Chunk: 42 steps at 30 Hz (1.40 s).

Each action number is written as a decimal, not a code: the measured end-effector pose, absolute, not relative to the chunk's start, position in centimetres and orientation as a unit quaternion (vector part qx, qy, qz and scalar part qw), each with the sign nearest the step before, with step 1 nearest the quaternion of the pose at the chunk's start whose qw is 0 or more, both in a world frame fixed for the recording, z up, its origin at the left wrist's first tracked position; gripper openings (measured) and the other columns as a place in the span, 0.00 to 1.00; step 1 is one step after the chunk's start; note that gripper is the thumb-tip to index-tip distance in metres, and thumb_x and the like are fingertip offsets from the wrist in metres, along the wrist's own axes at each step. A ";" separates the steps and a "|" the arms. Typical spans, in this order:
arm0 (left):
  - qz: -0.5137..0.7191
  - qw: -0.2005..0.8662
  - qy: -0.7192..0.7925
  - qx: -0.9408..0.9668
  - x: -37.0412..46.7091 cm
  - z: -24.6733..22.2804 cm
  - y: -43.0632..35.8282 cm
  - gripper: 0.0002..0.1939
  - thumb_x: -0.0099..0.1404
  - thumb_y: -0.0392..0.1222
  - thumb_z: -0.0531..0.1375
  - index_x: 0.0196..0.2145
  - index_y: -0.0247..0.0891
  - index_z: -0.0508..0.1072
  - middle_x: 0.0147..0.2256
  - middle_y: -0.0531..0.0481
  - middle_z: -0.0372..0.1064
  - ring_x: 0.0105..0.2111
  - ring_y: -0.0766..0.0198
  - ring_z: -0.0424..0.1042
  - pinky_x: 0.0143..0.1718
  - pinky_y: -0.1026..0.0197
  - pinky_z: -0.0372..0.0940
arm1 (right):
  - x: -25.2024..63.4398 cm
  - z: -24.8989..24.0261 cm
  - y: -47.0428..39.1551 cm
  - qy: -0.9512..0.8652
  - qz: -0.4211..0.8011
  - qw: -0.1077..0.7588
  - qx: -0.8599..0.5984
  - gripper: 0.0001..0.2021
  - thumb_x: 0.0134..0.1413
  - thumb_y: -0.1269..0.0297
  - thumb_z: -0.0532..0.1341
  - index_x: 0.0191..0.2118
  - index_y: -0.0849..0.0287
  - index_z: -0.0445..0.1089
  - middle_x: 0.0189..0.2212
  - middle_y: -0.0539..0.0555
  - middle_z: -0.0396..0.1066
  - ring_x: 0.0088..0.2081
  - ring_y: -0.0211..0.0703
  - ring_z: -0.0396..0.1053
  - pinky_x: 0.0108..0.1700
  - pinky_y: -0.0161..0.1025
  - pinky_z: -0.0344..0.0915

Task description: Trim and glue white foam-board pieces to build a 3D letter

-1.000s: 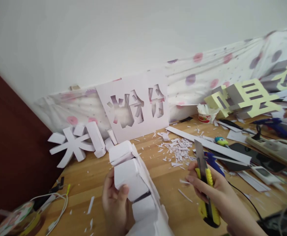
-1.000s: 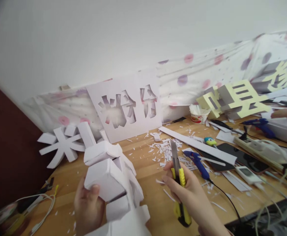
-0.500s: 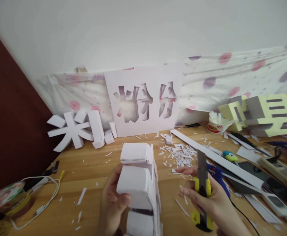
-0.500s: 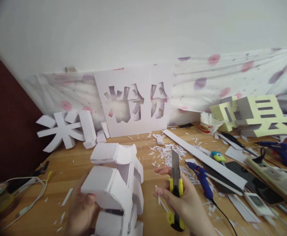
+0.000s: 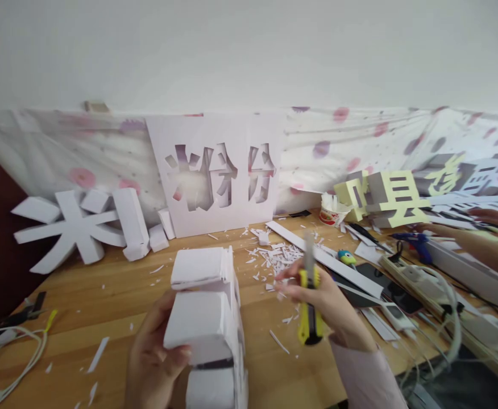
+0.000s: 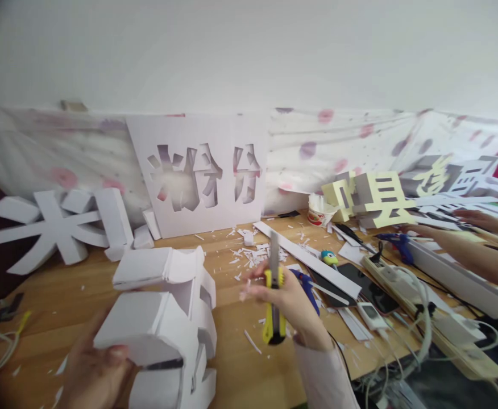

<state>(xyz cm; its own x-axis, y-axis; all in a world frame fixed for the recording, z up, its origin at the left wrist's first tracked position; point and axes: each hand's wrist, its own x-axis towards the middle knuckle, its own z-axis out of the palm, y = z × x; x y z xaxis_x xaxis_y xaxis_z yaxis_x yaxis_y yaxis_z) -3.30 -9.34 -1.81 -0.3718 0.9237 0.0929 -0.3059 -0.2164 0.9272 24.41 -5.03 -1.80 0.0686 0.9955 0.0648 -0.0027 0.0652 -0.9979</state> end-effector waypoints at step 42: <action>0.624 -0.241 0.482 0.565 1.2 -2.2 -12.0 0.15 0.60 0.40 0.74 0.42 0.37 0.76 0.32 0.47 0.78 0.34 0.57 0.72 0.41 0.53 0.68 | 21.3 7.3 -12.8 -0.854 -0.006 0.298 -0.426 0.25 0.76 0.45 0.45 0.36 0.54 0.68 0.22 0.50 0.74 0.22 0.42 0.73 0.24 0.37 0.66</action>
